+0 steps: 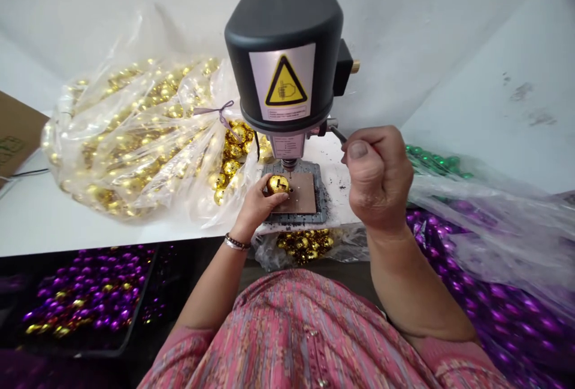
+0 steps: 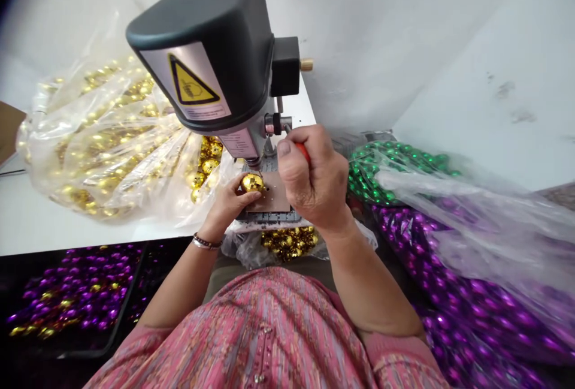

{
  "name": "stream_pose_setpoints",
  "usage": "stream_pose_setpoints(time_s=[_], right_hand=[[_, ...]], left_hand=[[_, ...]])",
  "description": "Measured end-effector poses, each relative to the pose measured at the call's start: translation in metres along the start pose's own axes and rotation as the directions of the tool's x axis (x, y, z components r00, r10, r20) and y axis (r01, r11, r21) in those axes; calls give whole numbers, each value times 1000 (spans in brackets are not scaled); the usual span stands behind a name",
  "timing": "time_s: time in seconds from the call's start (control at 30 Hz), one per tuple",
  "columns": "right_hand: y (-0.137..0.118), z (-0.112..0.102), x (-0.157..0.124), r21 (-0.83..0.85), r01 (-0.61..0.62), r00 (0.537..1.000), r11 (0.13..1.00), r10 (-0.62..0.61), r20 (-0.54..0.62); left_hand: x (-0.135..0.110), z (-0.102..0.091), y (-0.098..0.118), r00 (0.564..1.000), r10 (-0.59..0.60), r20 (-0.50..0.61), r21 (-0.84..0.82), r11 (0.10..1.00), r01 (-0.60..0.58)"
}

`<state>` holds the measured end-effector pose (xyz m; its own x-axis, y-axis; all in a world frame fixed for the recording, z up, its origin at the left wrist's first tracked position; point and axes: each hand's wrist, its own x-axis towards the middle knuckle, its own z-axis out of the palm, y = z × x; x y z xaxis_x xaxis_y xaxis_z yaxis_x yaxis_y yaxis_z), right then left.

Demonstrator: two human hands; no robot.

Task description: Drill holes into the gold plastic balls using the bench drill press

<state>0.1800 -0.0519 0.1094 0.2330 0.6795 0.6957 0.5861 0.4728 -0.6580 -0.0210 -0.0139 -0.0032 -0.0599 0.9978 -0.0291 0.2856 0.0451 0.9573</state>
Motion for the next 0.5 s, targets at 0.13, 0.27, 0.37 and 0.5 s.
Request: stream_pose_setpoints(time_s=[0.13,0.27,0.37,0.5], right_hand=[[-1,-1,0,2,13,1000,1000,-13,3],[-2,-2,0,-11,18,1000,1000,-18,10],[-2,-3,0,7,32,999,999,-32,14],[-1,-4,1,5,33,999,999,-33,16]], left_hand=[[2,4,4,997,-6,82,159,987,-8],[4,8,8,990,86,108,274,955,-113],[6,11,9,969,175,172,344,911,-225],[7,14,8,953,214,213,387,877,-284]])
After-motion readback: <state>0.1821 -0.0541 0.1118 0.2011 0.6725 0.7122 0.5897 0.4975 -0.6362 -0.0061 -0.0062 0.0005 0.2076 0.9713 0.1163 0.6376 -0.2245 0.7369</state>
